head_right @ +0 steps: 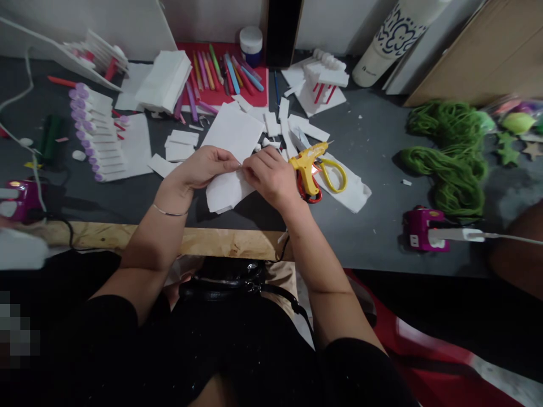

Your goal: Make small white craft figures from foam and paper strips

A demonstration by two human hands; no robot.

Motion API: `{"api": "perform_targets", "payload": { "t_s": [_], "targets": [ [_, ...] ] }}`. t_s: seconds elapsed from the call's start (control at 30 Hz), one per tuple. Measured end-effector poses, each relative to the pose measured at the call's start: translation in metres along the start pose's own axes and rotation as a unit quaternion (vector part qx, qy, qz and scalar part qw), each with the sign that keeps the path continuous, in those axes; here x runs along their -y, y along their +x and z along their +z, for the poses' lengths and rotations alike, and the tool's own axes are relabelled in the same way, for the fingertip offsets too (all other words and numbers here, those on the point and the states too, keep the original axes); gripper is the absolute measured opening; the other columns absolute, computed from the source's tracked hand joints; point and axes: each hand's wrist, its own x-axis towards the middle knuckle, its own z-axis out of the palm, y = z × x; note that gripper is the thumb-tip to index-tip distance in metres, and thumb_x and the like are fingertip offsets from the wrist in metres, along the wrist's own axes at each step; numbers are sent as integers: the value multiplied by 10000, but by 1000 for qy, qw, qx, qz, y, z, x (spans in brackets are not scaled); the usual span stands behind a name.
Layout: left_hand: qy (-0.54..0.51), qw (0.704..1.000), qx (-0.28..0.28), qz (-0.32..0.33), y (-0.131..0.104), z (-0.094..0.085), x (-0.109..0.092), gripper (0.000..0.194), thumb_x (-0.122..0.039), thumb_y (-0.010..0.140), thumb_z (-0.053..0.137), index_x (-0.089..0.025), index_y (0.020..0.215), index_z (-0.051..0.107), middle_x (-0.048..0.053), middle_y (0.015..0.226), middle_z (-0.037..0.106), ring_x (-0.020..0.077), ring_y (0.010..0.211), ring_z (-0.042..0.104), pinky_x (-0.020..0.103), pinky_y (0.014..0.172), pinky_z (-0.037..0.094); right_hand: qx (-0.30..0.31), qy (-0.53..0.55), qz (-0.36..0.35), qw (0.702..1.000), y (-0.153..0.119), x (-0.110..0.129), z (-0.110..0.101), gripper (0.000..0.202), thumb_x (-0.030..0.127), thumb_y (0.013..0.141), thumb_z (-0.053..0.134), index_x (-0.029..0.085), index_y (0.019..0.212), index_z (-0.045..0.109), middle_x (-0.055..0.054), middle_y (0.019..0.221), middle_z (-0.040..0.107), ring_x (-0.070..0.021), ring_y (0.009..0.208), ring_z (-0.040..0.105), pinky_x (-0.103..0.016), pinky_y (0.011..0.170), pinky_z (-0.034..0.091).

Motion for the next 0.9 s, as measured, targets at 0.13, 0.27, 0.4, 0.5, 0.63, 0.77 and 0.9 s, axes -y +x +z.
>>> {"api": "perform_targets", "payload": {
  "t_s": [0.13,0.27,0.4,0.5,0.63,0.77,0.9],
  "targets": [
    [18,1000,-17,-2,-1,1,-3,139,-277,762,800,-154,721,752,26,672,697,99,574,580,234,555,461,15,0,-10,1000,0,-1,-1,211,306,1032,525,255,892,674,-66,898,717,-230,919,601,-419,870,498],
    [57,998,-33,22,-4,2,-8,155,-289,737,787,-138,769,767,17,688,706,88,606,569,211,577,445,7,78,51,996,0,0,-2,180,331,992,598,230,892,707,-45,865,734,-200,862,633,-373,812,527],
    [97,992,-50,68,-5,4,-9,158,-286,752,760,-133,792,773,15,689,699,87,613,553,216,589,427,17,193,162,968,2,3,-8,281,471,958,646,214,936,759,-36,893,774,-169,818,687,-311,717,538],
    [138,984,-64,98,-4,5,-7,139,-270,779,733,-136,785,772,16,693,696,92,623,549,230,604,418,0,260,206,943,3,5,-11,414,586,964,600,222,1003,792,-54,960,804,-174,893,730,-321,787,572],
    [184,973,-58,124,-5,8,-7,148,-266,814,705,-137,819,778,27,759,735,113,694,604,248,683,459,26,300,242,922,3,6,-10,425,606,867,719,220,1012,824,-61,986,825,-195,905,744,-343,804,589],
    [242,956,-55,155,-8,11,-9,168,-280,852,675,-148,823,775,17,774,745,128,735,637,251,730,465,42,305,271,912,0,3,-9,283,459,796,813,196,898,840,-51,859,818,-163,752,694,-304,680,539],
    [278,944,-52,171,-10,14,-11,174,-276,885,665,-158,828,780,10,738,730,121,702,619,245,698,429,40,309,287,906,1,2,-12,203,375,767,817,185,835,838,-38,779,796,-132,682,640,-271,615,481]
  ]
}}
